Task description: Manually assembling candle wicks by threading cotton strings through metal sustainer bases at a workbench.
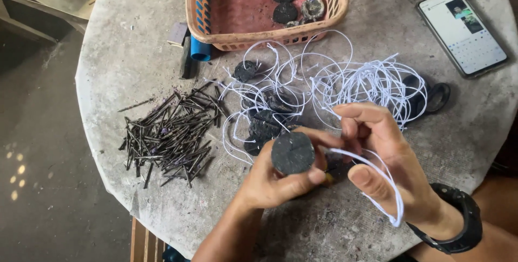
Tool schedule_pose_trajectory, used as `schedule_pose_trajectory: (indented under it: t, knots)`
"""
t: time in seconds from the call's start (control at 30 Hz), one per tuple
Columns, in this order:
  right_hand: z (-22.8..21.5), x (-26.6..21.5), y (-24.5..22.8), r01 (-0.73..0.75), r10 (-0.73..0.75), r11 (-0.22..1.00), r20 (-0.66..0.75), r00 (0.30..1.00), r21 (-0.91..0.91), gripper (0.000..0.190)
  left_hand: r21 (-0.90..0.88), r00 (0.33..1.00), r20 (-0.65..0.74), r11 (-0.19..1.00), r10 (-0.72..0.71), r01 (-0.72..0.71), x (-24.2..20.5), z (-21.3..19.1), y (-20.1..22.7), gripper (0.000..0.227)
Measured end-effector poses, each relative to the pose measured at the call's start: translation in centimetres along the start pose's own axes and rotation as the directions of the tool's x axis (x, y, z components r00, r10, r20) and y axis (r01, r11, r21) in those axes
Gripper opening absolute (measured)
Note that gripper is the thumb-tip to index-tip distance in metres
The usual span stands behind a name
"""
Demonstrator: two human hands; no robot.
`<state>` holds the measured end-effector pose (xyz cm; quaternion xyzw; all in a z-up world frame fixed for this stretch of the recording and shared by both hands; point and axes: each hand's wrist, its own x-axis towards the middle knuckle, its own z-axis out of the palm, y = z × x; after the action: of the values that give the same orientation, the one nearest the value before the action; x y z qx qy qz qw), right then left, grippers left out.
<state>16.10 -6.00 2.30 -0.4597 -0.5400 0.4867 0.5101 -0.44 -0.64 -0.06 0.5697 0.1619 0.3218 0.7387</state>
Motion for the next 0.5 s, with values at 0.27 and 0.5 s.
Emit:
schedule_pose_trajectory:
  t: [0.27, 0.5]
  knots:
    - [-0.5, 1.0, -0.5, -0.113, 0.114, 0.992, 0.028, 0.993, -0.058, 0.052, 0.333, 0.966, -0.184, 0.936, 0.181, -0.112, 0.4, 0.3, 0.0, 0.013]
    - [-2.4, 1.1, -0.4, 0.241, -0.081, 0.83, -0.32, 0.944, 0.503, 0.031, 0.804, 0.893, -0.187, 0.586, 0.41, -0.1, 0.5, -0.9, -0.4, 0.021]
